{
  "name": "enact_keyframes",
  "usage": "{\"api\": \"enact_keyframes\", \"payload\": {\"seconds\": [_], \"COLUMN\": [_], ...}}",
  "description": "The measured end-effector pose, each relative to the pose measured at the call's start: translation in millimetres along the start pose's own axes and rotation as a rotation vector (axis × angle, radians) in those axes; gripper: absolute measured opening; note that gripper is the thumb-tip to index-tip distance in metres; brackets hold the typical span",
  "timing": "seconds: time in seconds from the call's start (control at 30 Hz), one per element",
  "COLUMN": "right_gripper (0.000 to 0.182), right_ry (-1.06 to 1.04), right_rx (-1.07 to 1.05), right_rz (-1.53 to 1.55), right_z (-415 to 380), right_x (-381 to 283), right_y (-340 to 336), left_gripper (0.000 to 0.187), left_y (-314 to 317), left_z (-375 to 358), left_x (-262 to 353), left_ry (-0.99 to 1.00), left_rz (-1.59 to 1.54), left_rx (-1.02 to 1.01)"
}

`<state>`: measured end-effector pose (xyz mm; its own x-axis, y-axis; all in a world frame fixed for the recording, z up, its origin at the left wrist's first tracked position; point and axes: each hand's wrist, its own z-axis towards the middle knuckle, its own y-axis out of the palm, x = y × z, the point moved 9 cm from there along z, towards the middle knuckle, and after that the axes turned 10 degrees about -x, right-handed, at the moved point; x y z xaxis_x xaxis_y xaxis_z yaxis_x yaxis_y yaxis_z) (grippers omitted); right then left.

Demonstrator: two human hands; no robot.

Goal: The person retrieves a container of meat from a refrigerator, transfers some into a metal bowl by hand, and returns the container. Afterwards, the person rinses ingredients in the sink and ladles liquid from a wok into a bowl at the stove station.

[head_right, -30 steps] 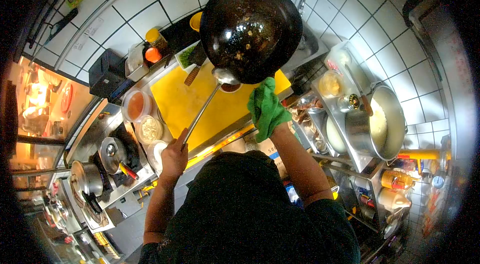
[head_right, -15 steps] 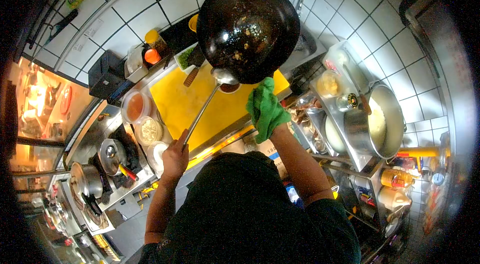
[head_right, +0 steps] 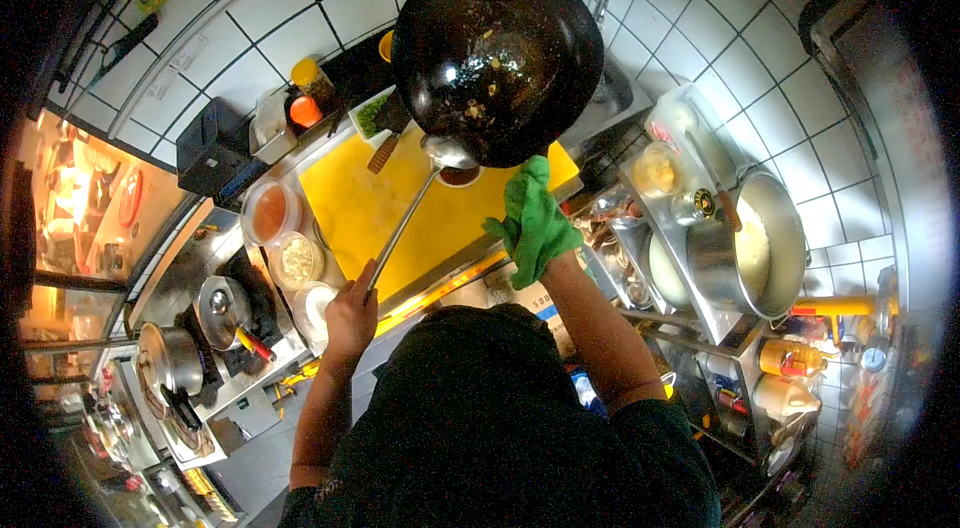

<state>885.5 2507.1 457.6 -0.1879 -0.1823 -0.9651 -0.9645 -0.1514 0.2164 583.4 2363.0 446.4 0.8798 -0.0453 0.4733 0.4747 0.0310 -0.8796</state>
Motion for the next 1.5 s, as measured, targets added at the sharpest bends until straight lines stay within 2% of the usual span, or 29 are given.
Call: {"api": "enact_keyframes", "payload": {"seconds": [0.03,0.1,0.17,0.2,0.27,0.4,0.47,0.57,0.63,0.73,0.8,0.87,0.93,1.1,1.17,1.23,1.43,1.5], "right_gripper": [0.016,0.019,0.023,0.025,0.028,0.027,0.026,0.024,0.023,0.018,0.017,0.016,0.016,0.019,0.021,0.022,0.025,0.027], "right_ry": [0.276,0.043,-0.046,-0.017,-0.005,-0.100,-0.060,0.104,0.143,0.142,0.140,0.156,0.189,0.110,-0.064,-0.192,-0.093,-0.082], "right_rx": [0.066,-0.284,-0.442,-0.427,-0.386,-0.312,-0.241,-0.117,-0.108,-0.110,-0.101,-0.081,-0.050,-0.109,-0.103,-0.113,-0.413,-0.464], "right_rz": [0.593,0.473,0.500,0.593,0.586,0.066,0.068,0.501,0.720,0.701,0.580,0.593,0.739,0.525,0.095,-0.165,0.447,0.539], "right_z": [-13,6,7,6,8,10,8,-5,-3,-5,0,-1,-7,-9,-4,-1,3,2], "right_x": [12,25,27,35,43,36,33,22,31,28,31,31,28,12,8,5,25,26], "right_y": [17,6,9,6,1,-4,-6,7,8,10,4,4,10,13,0,-7,5,9], "left_gripper": [0.053,0.053,0.053,0.053,0.053,0.054,0.054,0.055,0.055,0.055,0.056,0.056,0.057,0.056,0.056,0.055,0.054,0.054], "left_y": [-1,1,1,1,1,2,2,2,3,3,4,4,5,5,5,7,8,9], "left_z": [0,-1,-1,-2,-2,-2,-2,-2,-2,-2,-2,-2,-2,-2,-1,-1,0,1], "left_x": [1,-1,-1,-1,-1,-1,-1,0,1,2,1,1,1,4,4,3,4,4], "left_ry": [0.003,0.006,0.007,0.006,0.002,-0.001,0.000,0.003,0.010,0.020,0.026,0.027,0.023,0.030,0.023,0.013,0.022,0.025], "left_rz": [-0.005,-0.008,-0.013,-0.016,-0.015,-0.004,-0.005,-0.004,0.002,0.002,0.001,0.003,0.009,0.004,0.007,0.010,0.002,0.000], "left_rx": [0.004,0.009,0.011,0.010,0.008,0.007,0.005,0.005,0.011,0.018,0.022,0.023,0.020,0.024,0.022,0.019,0.032,0.031]}}
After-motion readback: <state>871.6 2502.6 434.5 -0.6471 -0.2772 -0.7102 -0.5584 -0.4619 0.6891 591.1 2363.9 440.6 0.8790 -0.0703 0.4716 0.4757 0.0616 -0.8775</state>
